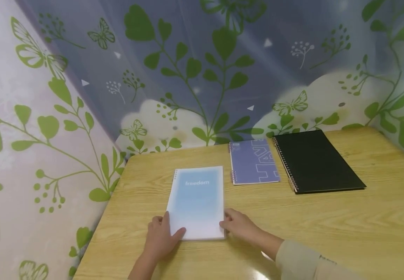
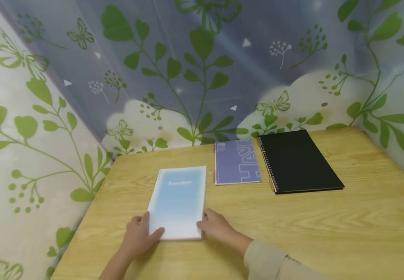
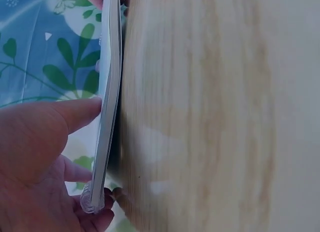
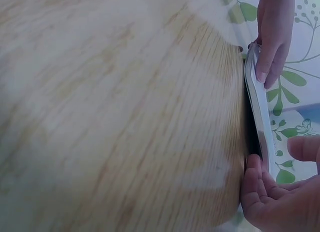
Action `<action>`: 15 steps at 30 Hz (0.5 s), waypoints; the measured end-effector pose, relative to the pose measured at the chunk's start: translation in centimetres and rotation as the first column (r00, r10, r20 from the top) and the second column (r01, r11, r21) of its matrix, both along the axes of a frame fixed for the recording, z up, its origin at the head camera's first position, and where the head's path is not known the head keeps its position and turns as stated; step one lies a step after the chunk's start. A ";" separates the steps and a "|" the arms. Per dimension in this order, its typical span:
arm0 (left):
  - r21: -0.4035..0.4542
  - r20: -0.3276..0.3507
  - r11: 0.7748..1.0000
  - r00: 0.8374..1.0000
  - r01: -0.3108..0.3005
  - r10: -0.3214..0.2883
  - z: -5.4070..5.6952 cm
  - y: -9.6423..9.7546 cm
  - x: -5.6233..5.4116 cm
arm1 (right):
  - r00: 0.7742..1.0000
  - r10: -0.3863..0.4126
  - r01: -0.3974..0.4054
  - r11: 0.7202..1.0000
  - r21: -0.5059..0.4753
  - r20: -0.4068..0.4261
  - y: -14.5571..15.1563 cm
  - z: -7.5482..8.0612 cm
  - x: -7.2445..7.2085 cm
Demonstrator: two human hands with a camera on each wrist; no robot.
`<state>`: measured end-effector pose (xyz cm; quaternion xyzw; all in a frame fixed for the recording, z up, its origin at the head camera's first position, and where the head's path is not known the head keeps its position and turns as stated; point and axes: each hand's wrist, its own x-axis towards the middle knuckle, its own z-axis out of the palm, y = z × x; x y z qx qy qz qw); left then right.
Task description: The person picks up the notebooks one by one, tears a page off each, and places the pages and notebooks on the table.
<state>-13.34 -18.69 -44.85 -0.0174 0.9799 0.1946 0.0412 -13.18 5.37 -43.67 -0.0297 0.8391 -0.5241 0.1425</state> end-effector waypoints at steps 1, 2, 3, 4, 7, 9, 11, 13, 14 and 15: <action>-0.010 0.002 1.000 1.000 0.000 0.000 -0.1 0.1 0.1 | 1.000 -0.003 0.003 1.000 0.011 -0.003 0.0 0.0 0.0; -0.016 0.005 1.000 1.000 -0.001 0.001 -0.1 0.1 0.1 | 1.000 -0.004 0.004 1.000 0.016 -0.004 0.0 0.0 0.0; -0.025 0.004 1.000 1.000 -0.002 0.002 -0.2 0.2 0.1 | 1.000 -0.004 0.004 1.000 0.016 -0.002 0.0 -0.1 0.0; -0.034 0.001 0.999 1.000 -0.001 0.001 -0.2 0.2 0.2 | 1.000 -0.002 0.002 1.000 0.020 -0.006 -0.1 -0.1 0.0; -0.044 -0.008 0.999 1.000 0.005 -0.005 -0.1 0.3 0.3 | 0.999 0.001 0.001 0.999 0.048 -0.042 -0.1 -0.3 -0.1; -0.050 -0.018 0.999 1.000 0.016 -0.017 0.0 0.4 0.3 | 0.998 -0.003 0.006 0.999 0.054 -0.058 -0.1 -0.3 -0.3; -0.061 -0.030 0.998 0.999 0.028 -0.030 0.0 0.5 0.3 | 0.998 -0.010 0.013 0.999 0.049 -0.062 -0.1 -0.4 -0.4; -0.080 -0.049 0.996 0.997 0.050 -0.054 0.1 0.6 0.4 | 0.999 -0.020 0.022 0.999 0.029 -0.041 -0.2 -0.4 -0.4; -0.089 -0.051 0.994 0.996 0.066 -0.071 0.1 0.6 0.5 | 0.999 -0.024 0.025 0.999 0.019 -0.032 -0.2 -0.4 -0.4; -0.093 -0.052 0.991 0.994 0.094 -0.100 0.1 0.7 0.6 | 0.999 -0.029 0.029 1.000 0.009 -0.021 -0.2 -0.4 -0.4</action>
